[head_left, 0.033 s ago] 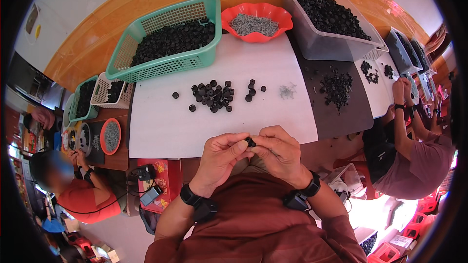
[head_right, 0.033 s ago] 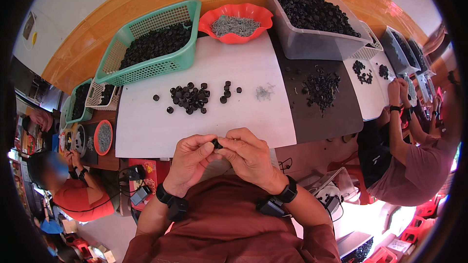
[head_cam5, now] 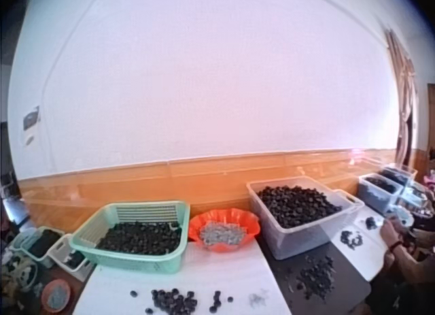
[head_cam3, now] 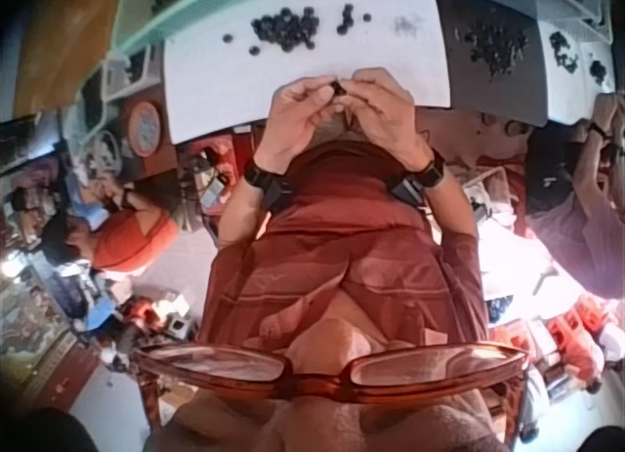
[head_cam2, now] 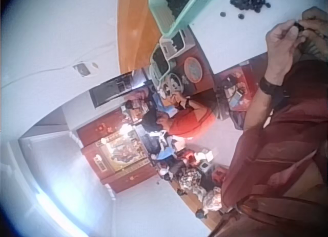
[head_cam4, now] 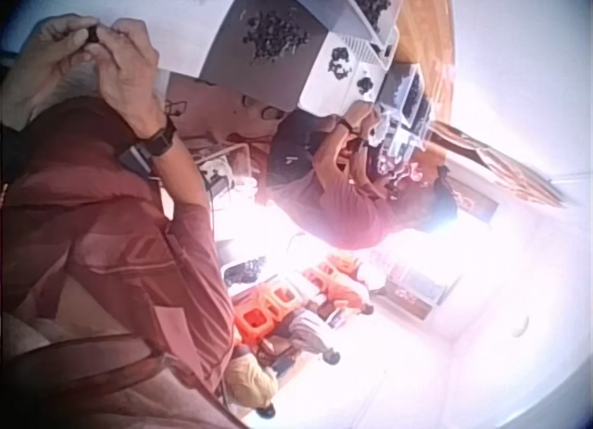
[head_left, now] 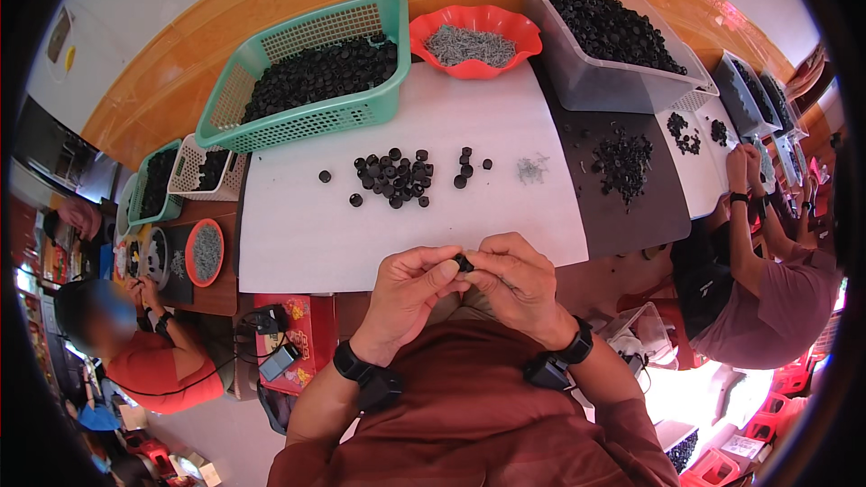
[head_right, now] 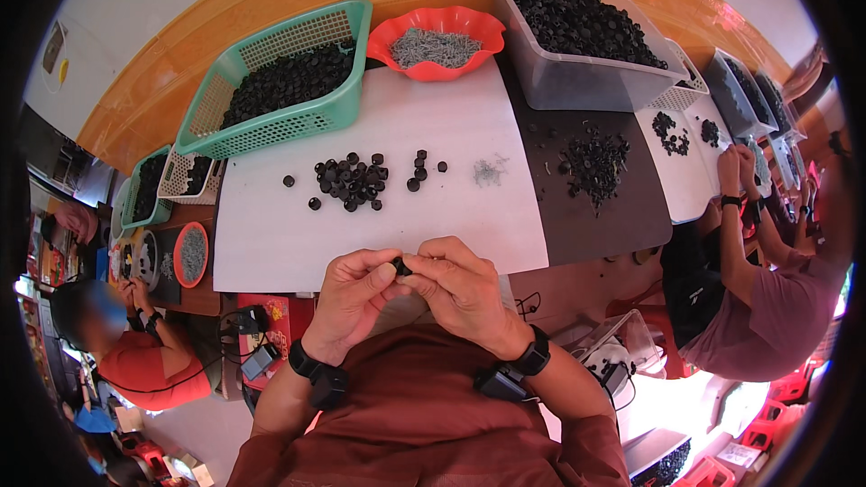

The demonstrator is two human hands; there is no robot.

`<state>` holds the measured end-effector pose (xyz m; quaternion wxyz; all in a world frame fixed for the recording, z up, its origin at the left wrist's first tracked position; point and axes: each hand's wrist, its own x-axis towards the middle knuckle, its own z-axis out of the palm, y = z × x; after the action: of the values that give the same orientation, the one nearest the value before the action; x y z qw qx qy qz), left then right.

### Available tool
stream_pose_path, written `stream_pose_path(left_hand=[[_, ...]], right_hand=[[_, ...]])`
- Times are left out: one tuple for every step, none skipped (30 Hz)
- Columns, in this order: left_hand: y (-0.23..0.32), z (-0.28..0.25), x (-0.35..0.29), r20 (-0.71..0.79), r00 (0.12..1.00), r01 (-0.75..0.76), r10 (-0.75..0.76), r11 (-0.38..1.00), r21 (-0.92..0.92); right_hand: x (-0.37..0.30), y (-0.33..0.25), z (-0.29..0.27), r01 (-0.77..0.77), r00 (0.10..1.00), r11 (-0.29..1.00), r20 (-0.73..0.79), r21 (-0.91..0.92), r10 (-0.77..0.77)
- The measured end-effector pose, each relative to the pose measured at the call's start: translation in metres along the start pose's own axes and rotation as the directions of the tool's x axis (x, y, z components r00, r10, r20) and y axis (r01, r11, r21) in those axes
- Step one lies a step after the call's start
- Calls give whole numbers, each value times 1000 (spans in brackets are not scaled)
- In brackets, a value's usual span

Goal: Assembling small black plastic components by hand at a shared workbench.

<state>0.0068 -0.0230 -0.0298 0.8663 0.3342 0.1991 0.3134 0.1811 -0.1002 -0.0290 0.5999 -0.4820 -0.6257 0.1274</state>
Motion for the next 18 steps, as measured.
stream_pose_path(left_hand=[[0,0,-1,-5,1000,2,-2,1000,-4],[0,0,-1,-8,1000,4,-4,1000,-7],[-1,1,-1,-8,1000,5,-5,1000,-8],[-1,1,-1,-10,1000,1,-1,1000,-2],[-1,1,-1,-12,1000,-3,3,1000,4],[-2,2,-1,-11,1000,-2,2,1000,4],[-2,2,-1,-15,1000,-5,6,1000,17],[-2,1,1,-17,1000,-10,10,999,32],[-1,1,2,-14,1000,-11,12,999,32],[-1,1,4,-11,1000,-14,15,999,44],[-1,1,4,-11,1000,-16,16,998,55],[-1,1,4,-10,1000,-15,16,998,55],[-2,1,4,-12,1000,-22,23,998,66],[-3,1,4,-13,999,-30,31,997,76],[-3,1,5,-12,999,-29,30,997,76],[-3,2,5,-17,999,-29,31,996,85],[-3,2,5,-22,999,-30,32,995,95],[-3,1,5,-21,999,-30,32,995,95]], right_hand=[[0,-1,0,-2,1000,1000,1,0,2],[0,0,-1,3,1000,1000,5,2,-3],[0,0,-1,9,1000,1000,8,3,-9],[0,0,-1,9,1000,1000,8,2,-9],[0,0,-1,9,1000,1000,11,12,-9],[-1,0,-2,9,1000,1000,14,22,-10],[-1,0,-2,9,1000,1000,13,21,-10],[0,2,-3,8,1000,1000,22,20,-9],[1,4,-3,7,1000,1000,30,20,-8],[3,5,-3,10,1000,1000,29,18,-10],[3,5,-4,13,999,1000,31,24,-14],[3,5,-4,16,999,999,33,30,-17],[2,5,-3,15,999,999,33,30,-16],[1,7,-3,12,999,999,31,30,-13],[0,7,-3,8,1000,1000,29,30,-9],[-1,7,-3,8,1000,1000,29,29,-9],[-1,7,-4,5,1000,1000,30,24,-5],[0,6,-4,2,1000,1000,31,20,-2]])
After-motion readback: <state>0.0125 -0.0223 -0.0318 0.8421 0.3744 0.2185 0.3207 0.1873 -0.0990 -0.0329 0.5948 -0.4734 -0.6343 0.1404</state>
